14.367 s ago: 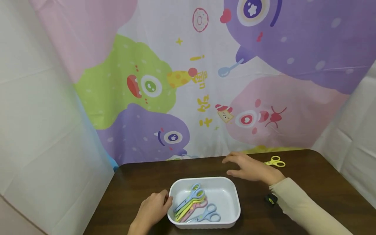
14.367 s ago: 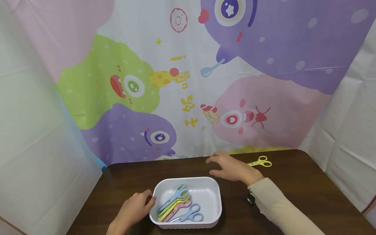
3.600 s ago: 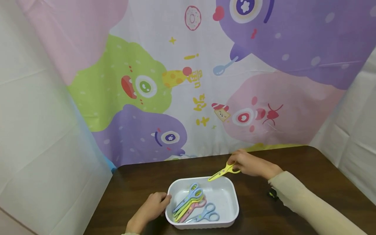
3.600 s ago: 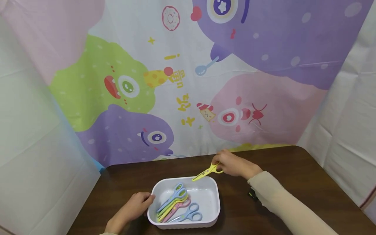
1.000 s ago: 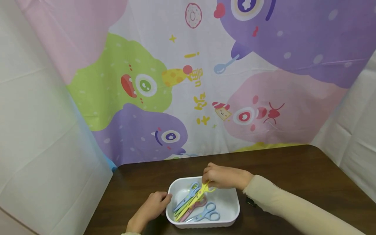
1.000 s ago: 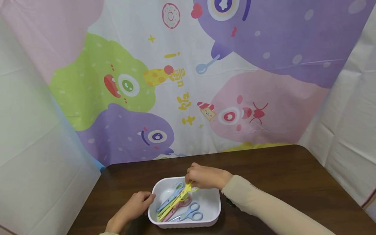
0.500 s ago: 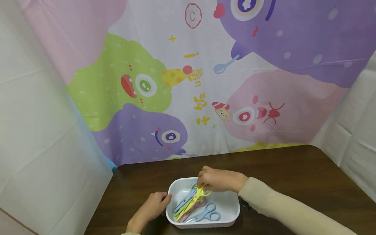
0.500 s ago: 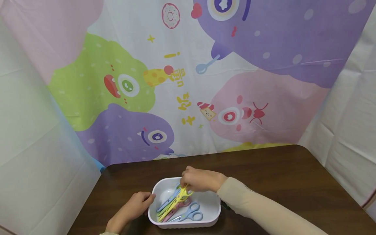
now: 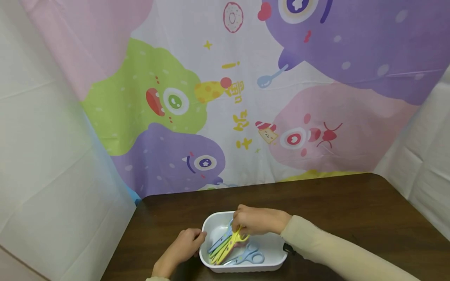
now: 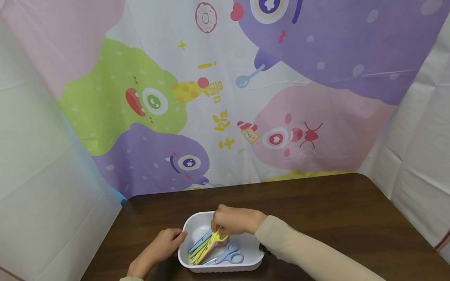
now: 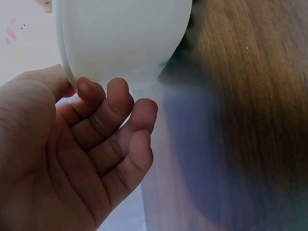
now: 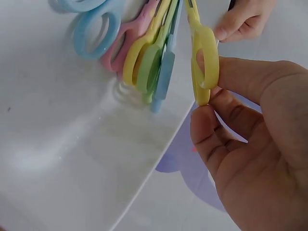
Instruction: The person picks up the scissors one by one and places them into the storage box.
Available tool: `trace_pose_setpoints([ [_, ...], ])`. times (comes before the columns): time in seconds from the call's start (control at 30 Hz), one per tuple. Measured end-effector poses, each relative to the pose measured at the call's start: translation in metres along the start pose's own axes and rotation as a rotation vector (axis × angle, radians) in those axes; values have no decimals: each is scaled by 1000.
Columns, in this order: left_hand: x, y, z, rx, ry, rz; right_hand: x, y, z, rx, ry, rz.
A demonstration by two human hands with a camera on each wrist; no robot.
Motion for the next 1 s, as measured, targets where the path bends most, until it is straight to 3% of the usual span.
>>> trace_pose_setpoints([
  [0.37,1,1,0,8,6,-11,11,1,-7,-9,-12,23],
  [0.67,0,1,1,18,3,-24,16,2,-7,30,-68,-70],
  [1.0,1,0,1,7,-11,-13,22,10,-6,88,-105,-98],
])
Point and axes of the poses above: each hand's wrist, its own z-axis away from the middle knuckle, its own x-axis out of the palm, y = z × x, the point moved 8 cm from there along -z, towards the middle knuckle, and after that the axes turned 10 degrees about z, right-handed, at the moved point
